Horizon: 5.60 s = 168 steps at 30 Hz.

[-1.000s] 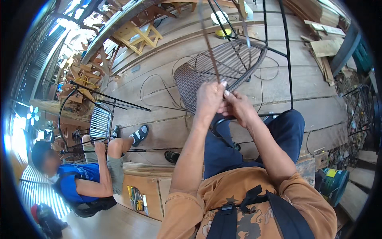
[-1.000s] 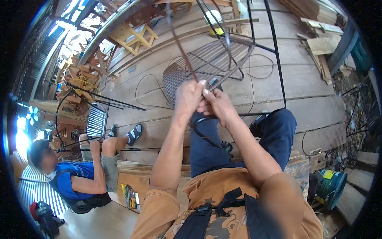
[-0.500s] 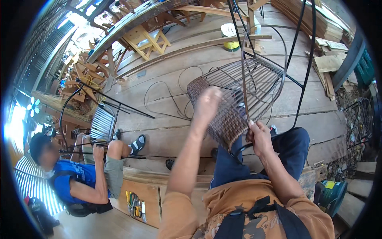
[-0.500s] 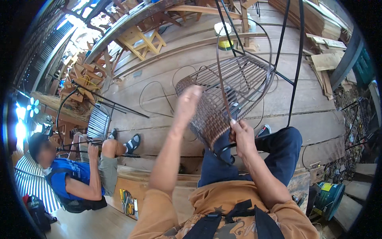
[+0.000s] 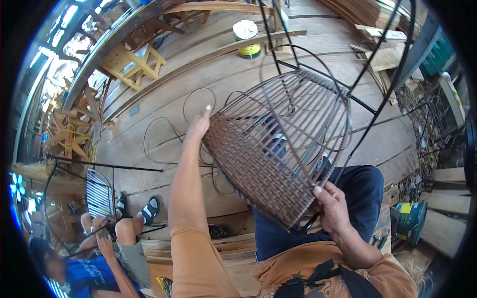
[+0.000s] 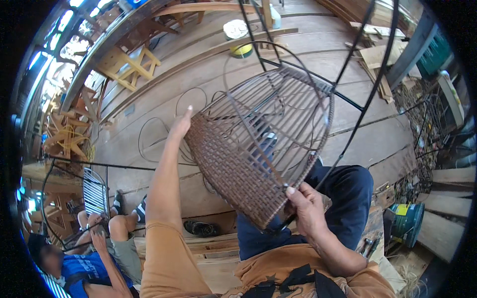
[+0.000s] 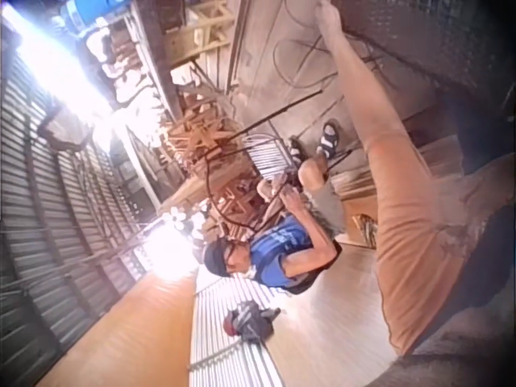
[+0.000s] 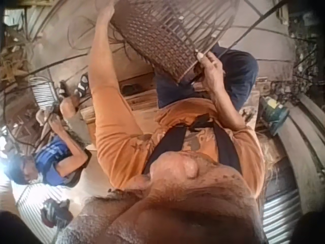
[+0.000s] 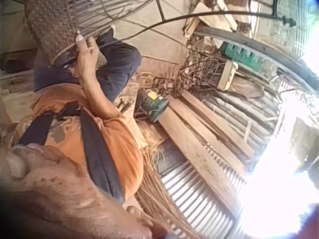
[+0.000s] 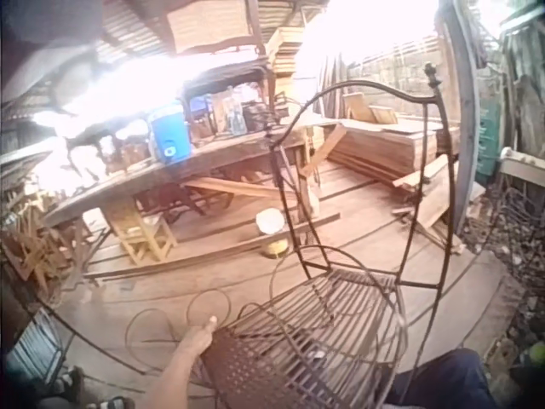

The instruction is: Weaving a chair using plastic or rattan strips on a metal frame in a workshop setting.

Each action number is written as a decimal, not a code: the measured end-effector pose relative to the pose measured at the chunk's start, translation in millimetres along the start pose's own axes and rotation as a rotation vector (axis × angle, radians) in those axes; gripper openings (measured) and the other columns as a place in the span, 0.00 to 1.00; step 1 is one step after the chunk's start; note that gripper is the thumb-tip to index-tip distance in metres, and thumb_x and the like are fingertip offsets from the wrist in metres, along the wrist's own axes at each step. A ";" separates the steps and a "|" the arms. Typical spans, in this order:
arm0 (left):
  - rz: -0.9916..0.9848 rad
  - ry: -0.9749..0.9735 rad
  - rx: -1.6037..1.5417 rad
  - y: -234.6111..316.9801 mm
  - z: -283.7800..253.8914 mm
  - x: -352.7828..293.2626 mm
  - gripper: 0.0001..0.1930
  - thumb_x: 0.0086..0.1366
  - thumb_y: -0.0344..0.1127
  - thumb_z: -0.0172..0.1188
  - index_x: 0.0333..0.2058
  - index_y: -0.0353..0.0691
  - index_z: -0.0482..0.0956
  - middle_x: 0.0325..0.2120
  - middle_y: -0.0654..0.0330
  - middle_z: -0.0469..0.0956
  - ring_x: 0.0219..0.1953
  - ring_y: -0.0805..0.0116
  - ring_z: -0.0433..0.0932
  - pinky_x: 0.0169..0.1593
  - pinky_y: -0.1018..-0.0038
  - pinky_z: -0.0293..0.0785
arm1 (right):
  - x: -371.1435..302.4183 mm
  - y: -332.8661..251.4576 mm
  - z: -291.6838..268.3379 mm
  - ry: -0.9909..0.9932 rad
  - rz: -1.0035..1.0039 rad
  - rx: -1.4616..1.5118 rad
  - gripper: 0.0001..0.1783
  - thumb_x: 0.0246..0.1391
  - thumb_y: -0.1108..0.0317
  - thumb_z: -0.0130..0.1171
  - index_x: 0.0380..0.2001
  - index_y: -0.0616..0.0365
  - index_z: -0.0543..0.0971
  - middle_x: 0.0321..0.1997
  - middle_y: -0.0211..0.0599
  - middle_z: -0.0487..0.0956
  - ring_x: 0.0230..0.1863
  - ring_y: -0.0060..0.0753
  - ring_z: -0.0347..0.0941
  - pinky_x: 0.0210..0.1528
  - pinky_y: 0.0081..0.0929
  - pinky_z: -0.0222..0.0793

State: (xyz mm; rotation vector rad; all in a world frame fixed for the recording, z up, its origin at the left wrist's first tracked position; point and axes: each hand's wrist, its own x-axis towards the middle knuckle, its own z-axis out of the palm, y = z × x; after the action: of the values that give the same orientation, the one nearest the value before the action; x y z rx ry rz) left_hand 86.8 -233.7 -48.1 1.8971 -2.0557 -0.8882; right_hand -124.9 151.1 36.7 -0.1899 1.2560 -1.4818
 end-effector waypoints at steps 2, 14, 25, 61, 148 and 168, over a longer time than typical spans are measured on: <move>0.078 0.018 0.037 17.1 -2.8 -13.8 0.43 0.59 0.68 0.37 0.40 0.24 0.75 0.42 0.33 0.71 0.53 0.44 0.67 0.56 0.61 0.61 | -0.8 -6.5 -0.5 0.088 0.038 -0.051 0.07 0.53 0.65 0.56 0.30 0.57 0.74 0.19 0.21 0.67 0.17 0.15 0.57 0.21 0.14 0.55; 0.214 -0.087 -0.004 66.5 -3.4 -60.0 0.43 0.57 0.69 0.40 0.28 0.23 0.78 0.32 0.33 0.75 0.43 0.42 0.74 0.51 0.61 0.65 | 13.7 -53.5 -66.0 0.213 -0.155 -0.011 0.07 0.49 0.68 0.57 0.23 0.57 0.72 0.21 0.23 0.69 0.21 0.17 0.64 0.27 0.15 0.64; 0.036 -0.067 -0.147 6.2 31.7 -159.4 0.37 0.61 0.62 0.43 0.27 0.23 0.76 0.22 0.34 0.73 0.32 0.44 0.75 0.40 0.59 0.67 | 13.4 -82.4 -98.9 0.088 -0.069 -0.232 0.08 0.46 0.66 0.58 0.26 0.60 0.76 0.22 0.24 0.73 0.21 0.14 0.65 0.24 0.14 0.59; 0.070 0.439 0.082 9.1 85.5 -315.0 0.20 0.62 0.43 0.50 0.47 0.34 0.69 0.50 0.43 0.66 0.53 0.42 0.62 0.58 0.55 0.57 | 64.7 -63.7 -155.2 0.222 -0.316 -1.561 0.13 0.56 0.63 0.48 0.33 0.63 0.74 0.33 0.60 0.73 0.38 0.59 0.70 0.38 0.45 0.66; 0.272 -0.244 0.044 10.2 24.4 -173.4 0.26 0.61 0.55 0.49 0.29 0.32 0.74 0.21 0.42 0.74 0.29 0.43 0.75 0.33 0.57 0.69 | 54.7 3.0 -142.1 0.468 -0.766 -0.979 0.18 0.58 0.72 0.51 0.52 0.61 0.66 0.40 0.32 0.71 0.42 0.23 0.66 0.49 0.20 0.60; 0.851 0.244 0.678 -176.0 -83.0 -129.9 0.14 0.63 0.38 0.52 0.37 0.31 0.74 0.30 0.51 0.73 0.34 0.65 0.71 0.39 0.71 0.67 | 75.2 -13.0 -138.1 0.771 -0.664 -0.985 0.05 0.56 0.74 0.49 0.35 0.60 0.73 0.26 0.30 0.69 0.30 0.18 0.63 0.34 0.17 0.62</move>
State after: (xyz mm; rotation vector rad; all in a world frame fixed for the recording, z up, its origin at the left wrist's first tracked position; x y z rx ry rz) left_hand 297.3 -131.7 -47.5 0.9915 -2.7939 0.2527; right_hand -256.4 169.2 -48.6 -0.7957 2.6973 -1.3617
